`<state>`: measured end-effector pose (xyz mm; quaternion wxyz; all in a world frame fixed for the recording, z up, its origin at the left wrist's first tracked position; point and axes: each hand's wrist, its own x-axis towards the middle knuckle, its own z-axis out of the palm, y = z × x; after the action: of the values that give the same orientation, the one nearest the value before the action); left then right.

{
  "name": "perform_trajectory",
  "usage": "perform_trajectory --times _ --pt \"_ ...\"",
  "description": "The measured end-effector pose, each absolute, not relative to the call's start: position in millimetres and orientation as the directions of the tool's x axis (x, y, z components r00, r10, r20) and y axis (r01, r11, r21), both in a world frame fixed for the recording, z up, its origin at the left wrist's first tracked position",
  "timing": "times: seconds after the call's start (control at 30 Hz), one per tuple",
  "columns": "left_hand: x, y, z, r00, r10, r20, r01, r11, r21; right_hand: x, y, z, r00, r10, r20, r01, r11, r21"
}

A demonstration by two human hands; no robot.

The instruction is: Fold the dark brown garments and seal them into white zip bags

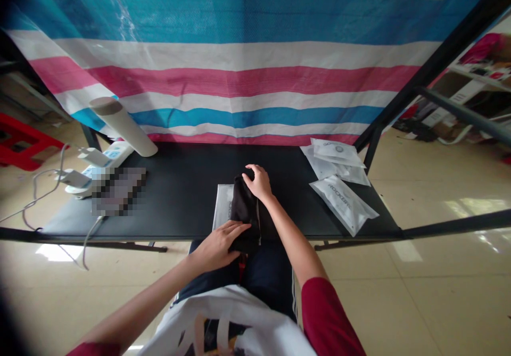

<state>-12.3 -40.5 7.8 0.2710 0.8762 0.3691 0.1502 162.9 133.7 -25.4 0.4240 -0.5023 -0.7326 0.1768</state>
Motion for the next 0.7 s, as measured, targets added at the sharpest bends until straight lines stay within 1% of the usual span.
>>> perform_trajectory --times 0.1,0.23,0.3,0.4,0.47,0.5,0.57,0.63,0.7 --pt "-19 -23 19 0.649 0.759 0.049 0.49 -0.467 0.736 178 117 -25 -0.021 0.882 0.47 0.548 0.403 -0.733" --pt "-19 4 18 0.531 0.844 0.08 0.378 -0.32 0.869 198 92 -30 0.085 0.915 0.396 0.481 0.31 -0.82" --pt "-15 18 10 0.454 0.888 0.071 0.335 -0.244 0.91 204 79 -30 0.12 0.923 0.365 0.45 0.277 -0.849" --pt "-7 35 -5 0.323 0.945 0.05 0.365 -0.174 0.915 206 59 -23 0.136 0.91 0.392 0.454 0.295 -0.841" --pt "-3 45 -15 0.248 0.967 0.048 0.404 -0.148 0.903 203 44 -15 0.067 0.889 0.452 0.493 0.364 -0.79" --pt "-1 50 -19 0.224 0.973 0.05 0.414 -0.142 0.899 200 37 -11 -0.009 0.876 0.483 0.518 0.417 -0.747" --pt "2 58 -27 0.193 0.98 0.05 0.412 -0.127 0.902 195 24 -6 -0.223 0.835 0.503 0.567 0.531 -0.63" --pt "4 65 -33 0.158 0.987 0.03 0.387 -0.09 0.918 191 17 -6 -0.406 0.794 0.452 0.614 0.603 -0.509" --pt "5 68 -35 0.125 0.992 0.003 0.356 -0.048 0.933 187 15 -9 -0.472 0.793 0.386 0.667 0.607 -0.432"
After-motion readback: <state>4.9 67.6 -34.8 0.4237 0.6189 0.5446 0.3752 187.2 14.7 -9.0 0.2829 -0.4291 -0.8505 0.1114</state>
